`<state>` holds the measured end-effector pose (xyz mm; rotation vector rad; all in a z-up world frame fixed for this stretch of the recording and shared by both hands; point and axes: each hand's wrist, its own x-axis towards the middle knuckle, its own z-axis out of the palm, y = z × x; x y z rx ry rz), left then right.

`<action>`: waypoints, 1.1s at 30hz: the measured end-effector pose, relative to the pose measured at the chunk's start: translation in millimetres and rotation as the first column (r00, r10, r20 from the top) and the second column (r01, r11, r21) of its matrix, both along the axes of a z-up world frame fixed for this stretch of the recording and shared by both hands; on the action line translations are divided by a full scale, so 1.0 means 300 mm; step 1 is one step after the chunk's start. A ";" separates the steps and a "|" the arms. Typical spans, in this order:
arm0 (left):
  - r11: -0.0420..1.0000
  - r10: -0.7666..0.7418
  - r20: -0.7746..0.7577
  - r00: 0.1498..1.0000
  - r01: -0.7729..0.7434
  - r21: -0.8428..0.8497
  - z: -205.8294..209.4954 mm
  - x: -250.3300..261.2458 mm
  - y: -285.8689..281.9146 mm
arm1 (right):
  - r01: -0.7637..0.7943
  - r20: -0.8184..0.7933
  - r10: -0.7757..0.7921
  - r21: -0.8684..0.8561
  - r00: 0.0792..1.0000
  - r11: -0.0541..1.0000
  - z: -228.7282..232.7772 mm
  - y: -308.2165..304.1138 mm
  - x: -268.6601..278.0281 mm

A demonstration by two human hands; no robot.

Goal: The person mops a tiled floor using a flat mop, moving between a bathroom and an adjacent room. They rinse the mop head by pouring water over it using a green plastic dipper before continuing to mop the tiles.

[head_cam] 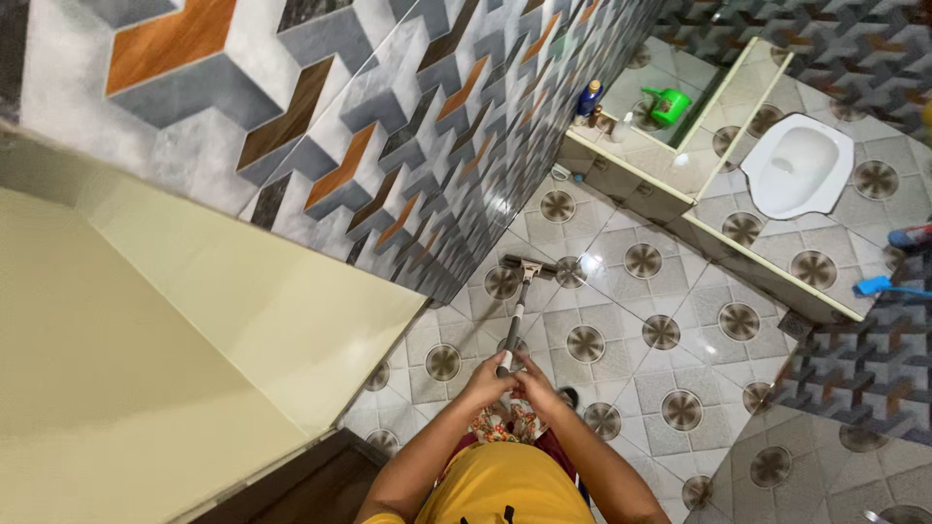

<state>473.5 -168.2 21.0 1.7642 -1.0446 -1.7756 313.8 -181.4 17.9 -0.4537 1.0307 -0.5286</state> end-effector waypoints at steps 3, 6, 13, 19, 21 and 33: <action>0.990 -0.088 0.007 0.996 0.088 -0.110 -0.011 -0.038 -0.060 | 0.074 -0.010 -0.074 0.000 0.997 0.997 0.003 -0.049 -0.025; 0.996 -0.067 -0.145 0.987 0.058 -0.065 -0.031 -0.088 -0.140 | 0.205 0.147 -0.214 0.069 0.966 0.976 -0.007 -0.118 -0.057; 0.992 0.119 -0.364 0.924 -0.094 0.085 -0.024 -0.192 -0.280 | 0.188 0.062 -0.194 0.092 0.979 0.978 0.006 -0.274 -0.140; 0.963 0.197 -0.468 0.862 -0.080 0.258 -0.025 -0.217 -0.362 | 0.212 0.031 -0.217 0.122 0.976 0.970 0.014 -0.324 -0.148; 0.962 0.168 -0.472 0.865 -0.038 0.271 -0.030 -0.212 -0.380 | 0.240 0.008 -0.244 0.160 0.970 0.958 0.011 -0.330 -0.138; 0.907 -0.218 -0.390 0.894 0.333 0.257 0.022 0.062 -0.537 | 0.615 0.100 -0.622 0.091 0.777 0.783 0.049 -0.355 0.201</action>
